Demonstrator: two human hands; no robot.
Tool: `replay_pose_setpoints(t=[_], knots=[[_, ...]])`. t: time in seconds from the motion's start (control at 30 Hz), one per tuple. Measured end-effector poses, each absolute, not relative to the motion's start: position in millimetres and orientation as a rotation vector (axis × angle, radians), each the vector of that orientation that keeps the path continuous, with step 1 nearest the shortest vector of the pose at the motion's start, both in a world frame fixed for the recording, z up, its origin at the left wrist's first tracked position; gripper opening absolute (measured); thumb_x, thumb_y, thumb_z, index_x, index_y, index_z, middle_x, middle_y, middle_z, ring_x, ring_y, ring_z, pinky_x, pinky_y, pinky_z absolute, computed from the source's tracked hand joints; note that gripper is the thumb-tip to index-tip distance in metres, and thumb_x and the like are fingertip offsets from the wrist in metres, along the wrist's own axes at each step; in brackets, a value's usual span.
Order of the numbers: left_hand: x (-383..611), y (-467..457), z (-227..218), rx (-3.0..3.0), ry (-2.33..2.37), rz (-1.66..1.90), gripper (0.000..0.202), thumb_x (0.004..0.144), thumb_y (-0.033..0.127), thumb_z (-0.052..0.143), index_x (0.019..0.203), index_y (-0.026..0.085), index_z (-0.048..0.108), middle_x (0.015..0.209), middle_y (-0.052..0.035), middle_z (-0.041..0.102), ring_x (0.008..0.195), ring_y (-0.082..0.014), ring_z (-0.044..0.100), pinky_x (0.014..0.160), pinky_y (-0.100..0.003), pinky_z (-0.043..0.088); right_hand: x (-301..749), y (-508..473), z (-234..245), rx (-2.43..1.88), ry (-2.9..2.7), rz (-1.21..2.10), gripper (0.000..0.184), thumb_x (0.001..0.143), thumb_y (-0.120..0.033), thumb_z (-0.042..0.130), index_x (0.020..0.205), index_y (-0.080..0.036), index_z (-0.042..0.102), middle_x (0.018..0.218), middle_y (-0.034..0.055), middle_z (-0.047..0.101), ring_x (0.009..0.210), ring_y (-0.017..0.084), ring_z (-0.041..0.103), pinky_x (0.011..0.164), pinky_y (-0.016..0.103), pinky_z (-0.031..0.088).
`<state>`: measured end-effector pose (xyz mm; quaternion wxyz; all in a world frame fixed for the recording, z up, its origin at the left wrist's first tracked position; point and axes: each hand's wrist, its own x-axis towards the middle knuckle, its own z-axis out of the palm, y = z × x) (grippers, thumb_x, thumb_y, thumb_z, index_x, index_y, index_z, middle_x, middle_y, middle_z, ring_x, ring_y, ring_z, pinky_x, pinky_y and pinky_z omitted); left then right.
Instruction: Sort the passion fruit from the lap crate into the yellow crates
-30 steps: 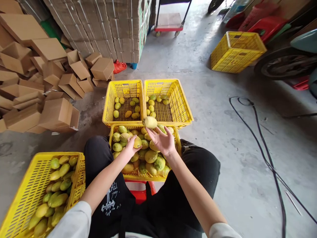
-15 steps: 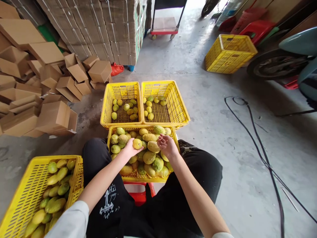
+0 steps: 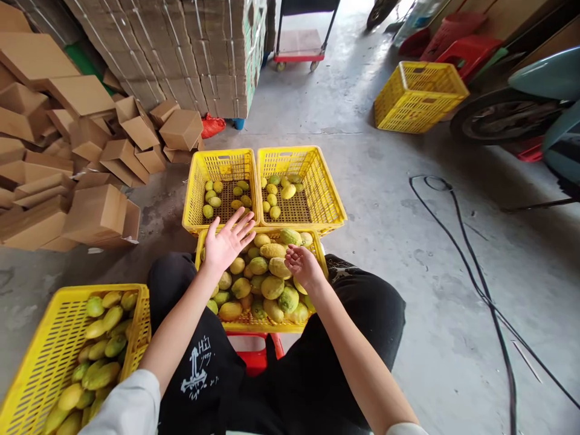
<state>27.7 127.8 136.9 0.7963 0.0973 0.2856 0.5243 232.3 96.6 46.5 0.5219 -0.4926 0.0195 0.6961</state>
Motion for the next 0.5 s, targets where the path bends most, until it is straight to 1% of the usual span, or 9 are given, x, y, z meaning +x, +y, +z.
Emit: replay_pose_setpoints(t=[0.13,0.27,0.37,0.5], knots=[[20,133,117,0.081,0.664,1.188,0.037,0.082,0.028,0.045,0.115,0.017,0.058,0.106,-0.0086,0.067,0.096,-0.0177,0.062,0.081,-0.03,0.049,230,97,51,-1.206,0.063,1.669,0.012,0.075,-0.011,0.05,0.078,-0.02,0.056,0.055,-0.0025,0.06,0.047,0.008,0.056,0.045,0.018,0.05],[16,135,102,-0.025,0.85,1.08,0.036,0.076,0.015,0.046,0.109,0.011,0.059,0.091,-0.0079,0.069,0.08,-0.0138,0.064,0.071,-0.024,0.05,229,97,54,-1.219,0.068,1.662,0.012,0.075,-0.011,0.049,0.077,-0.02,0.057,0.054,-0.0025,0.06,0.046,0.008,0.056,0.045,0.017,0.05],[18,133,99,-0.034,0.903,1.009,0.035,0.074,0.011,0.046,0.106,0.012,0.061,0.087,-0.0078,0.069,0.075,-0.0136,0.063,0.068,-0.024,0.05,229,97,56,-1.221,0.068,1.659,0.013,0.075,-0.01,0.048,0.077,-0.019,0.057,0.055,-0.0022,0.06,0.046,0.007,0.055,0.045,0.016,0.049],[21,131,98,-0.023,0.897,0.982,0.028,0.075,0.011,0.046,0.097,0.012,0.063,0.084,-0.0076,0.068,0.073,-0.0133,0.063,0.067,-0.023,0.049,229,97,57,-1.224,0.061,1.653,0.013,0.075,-0.01,0.049,0.077,-0.02,0.057,0.055,-0.002,0.06,0.045,0.008,0.054,0.044,0.017,0.049]])
